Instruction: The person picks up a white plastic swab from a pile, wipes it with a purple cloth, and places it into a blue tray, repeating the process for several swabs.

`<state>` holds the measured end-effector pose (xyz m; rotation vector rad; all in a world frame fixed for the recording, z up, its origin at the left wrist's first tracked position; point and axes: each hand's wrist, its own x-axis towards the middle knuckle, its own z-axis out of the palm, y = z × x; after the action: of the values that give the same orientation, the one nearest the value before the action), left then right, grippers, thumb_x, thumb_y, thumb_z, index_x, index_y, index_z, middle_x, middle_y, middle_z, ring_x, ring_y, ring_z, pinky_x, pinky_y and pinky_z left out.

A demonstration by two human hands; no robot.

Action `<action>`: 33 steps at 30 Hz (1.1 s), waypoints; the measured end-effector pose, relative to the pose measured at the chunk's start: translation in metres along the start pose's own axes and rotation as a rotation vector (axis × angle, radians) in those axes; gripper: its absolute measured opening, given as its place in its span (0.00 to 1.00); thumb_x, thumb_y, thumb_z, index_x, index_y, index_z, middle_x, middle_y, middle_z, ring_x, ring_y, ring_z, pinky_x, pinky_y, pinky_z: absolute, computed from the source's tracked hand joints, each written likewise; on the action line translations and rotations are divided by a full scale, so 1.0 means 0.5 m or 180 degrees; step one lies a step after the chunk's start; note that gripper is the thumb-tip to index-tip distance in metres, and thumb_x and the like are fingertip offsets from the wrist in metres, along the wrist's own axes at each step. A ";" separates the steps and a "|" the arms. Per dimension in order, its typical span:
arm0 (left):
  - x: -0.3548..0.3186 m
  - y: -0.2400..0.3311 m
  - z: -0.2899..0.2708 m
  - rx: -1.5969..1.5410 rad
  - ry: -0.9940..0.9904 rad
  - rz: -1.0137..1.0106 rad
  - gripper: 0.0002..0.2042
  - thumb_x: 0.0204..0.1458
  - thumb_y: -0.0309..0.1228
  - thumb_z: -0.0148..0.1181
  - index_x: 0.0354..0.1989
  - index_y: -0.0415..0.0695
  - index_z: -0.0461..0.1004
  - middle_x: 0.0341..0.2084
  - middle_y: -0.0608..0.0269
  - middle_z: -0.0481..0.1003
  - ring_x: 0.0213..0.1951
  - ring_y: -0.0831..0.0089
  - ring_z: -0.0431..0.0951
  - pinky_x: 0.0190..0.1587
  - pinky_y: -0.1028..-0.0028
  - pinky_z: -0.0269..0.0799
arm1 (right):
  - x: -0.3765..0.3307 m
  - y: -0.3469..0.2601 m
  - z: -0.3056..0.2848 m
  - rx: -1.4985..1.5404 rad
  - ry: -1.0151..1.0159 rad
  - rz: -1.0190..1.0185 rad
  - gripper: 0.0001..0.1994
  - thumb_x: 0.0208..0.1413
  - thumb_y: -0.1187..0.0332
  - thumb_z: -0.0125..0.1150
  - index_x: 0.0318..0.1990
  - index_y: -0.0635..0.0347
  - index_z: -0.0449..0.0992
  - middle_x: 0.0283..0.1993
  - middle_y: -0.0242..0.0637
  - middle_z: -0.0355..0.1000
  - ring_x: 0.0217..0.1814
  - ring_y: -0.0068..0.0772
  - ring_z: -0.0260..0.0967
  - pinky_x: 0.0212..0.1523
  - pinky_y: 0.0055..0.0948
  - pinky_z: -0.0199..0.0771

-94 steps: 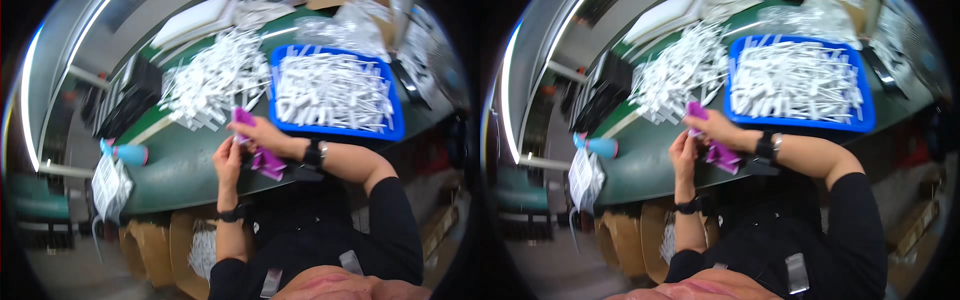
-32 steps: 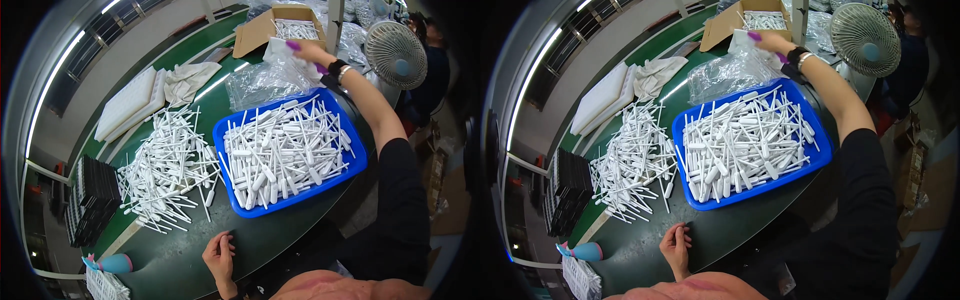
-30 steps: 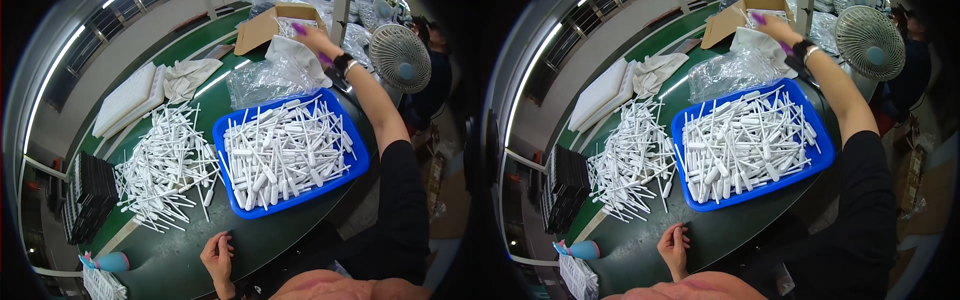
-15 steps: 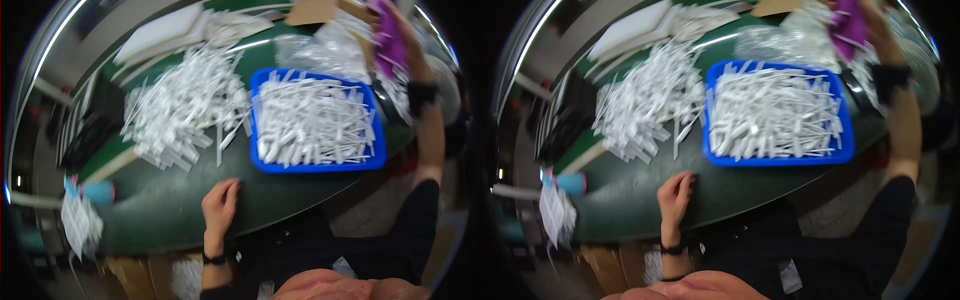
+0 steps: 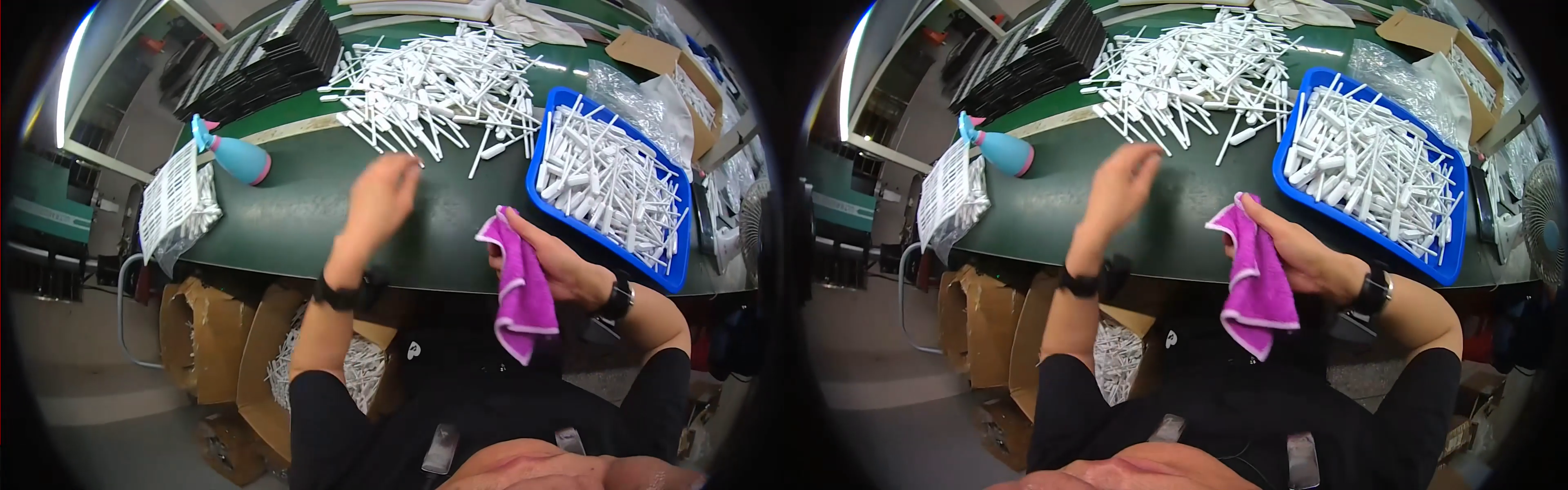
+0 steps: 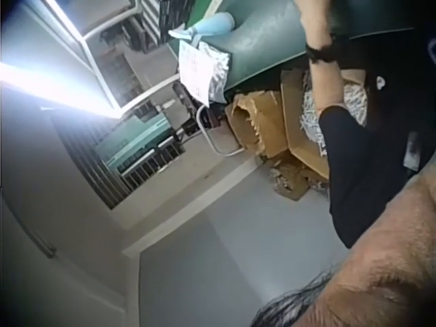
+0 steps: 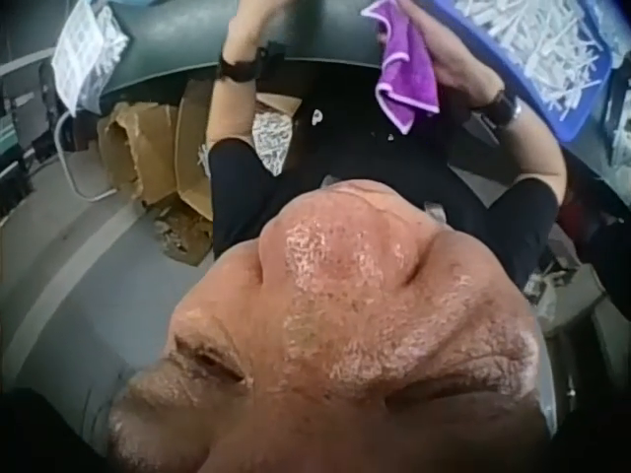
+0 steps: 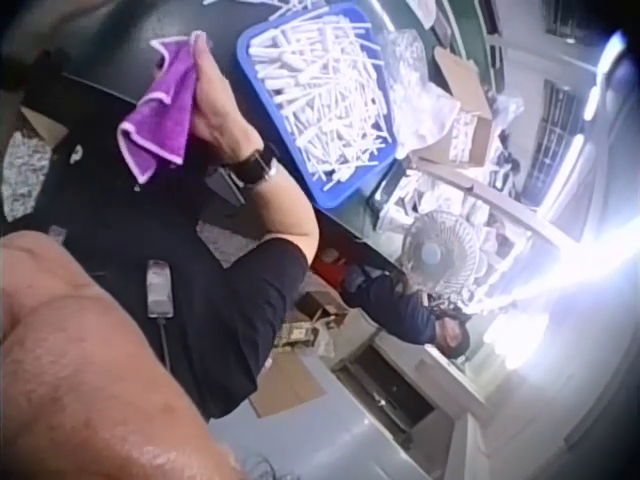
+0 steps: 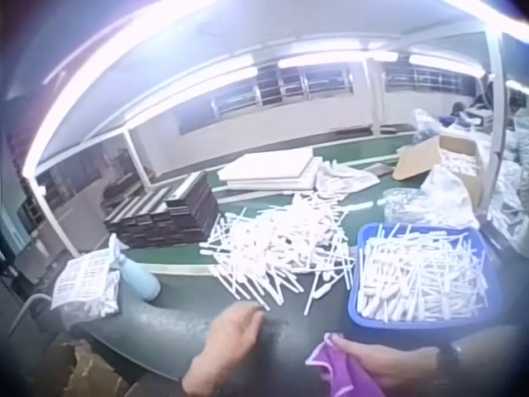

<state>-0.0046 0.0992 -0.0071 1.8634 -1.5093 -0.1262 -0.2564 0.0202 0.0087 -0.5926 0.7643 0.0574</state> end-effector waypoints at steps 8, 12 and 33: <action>0.148 -0.271 -0.001 0.1076 0.0183 -0.0984 0.34 0.56 0.54 0.47 0.64 0.42 0.56 0.63 0.38 0.52 0.63 0.46 0.55 0.63 0.60 0.52 | 0.122 -0.017 -0.020 0.0126 -0.1084 0.0082 0.19 0.61 0.52 0.50 0.42 0.62 0.71 0.35 0.39 0.74 0.36 0.28 0.74 0.40 0.27 0.75; 0.136 -0.201 0.078 0.1767 -0.0346 -0.0863 0.35 0.56 0.56 0.44 0.65 0.43 0.54 0.66 0.39 0.44 0.66 0.45 0.49 0.64 0.58 0.48 | 0.121 -0.020 -0.028 0.0285 -0.1190 0.0362 0.20 0.62 0.52 0.49 0.44 0.63 0.70 0.38 0.39 0.73 0.38 0.28 0.73 0.43 0.28 0.74; 0.609 -0.404 0.065 0.1632 0.0343 -0.1528 0.36 0.52 0.63 0.40 0.60 0.46 0.62 0.58 0.43 0.61 0.60 0.44 0.58 0.60 0.51 0.54 | 0.132 -0.009 -0.053 -0.0092 -0.1275 0.0574 0.18 0.63 0.56 0.48 0.49 0.64 0.69 0.43 0.37 0.73 0.43 0.26 0.72 0.46 0.27 0.73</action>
<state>0.2373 -0.1746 -0.0407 2.5740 -1.0546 0.1537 -0.2240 -0.0082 -0.0484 -0.5169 0.4255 0.3440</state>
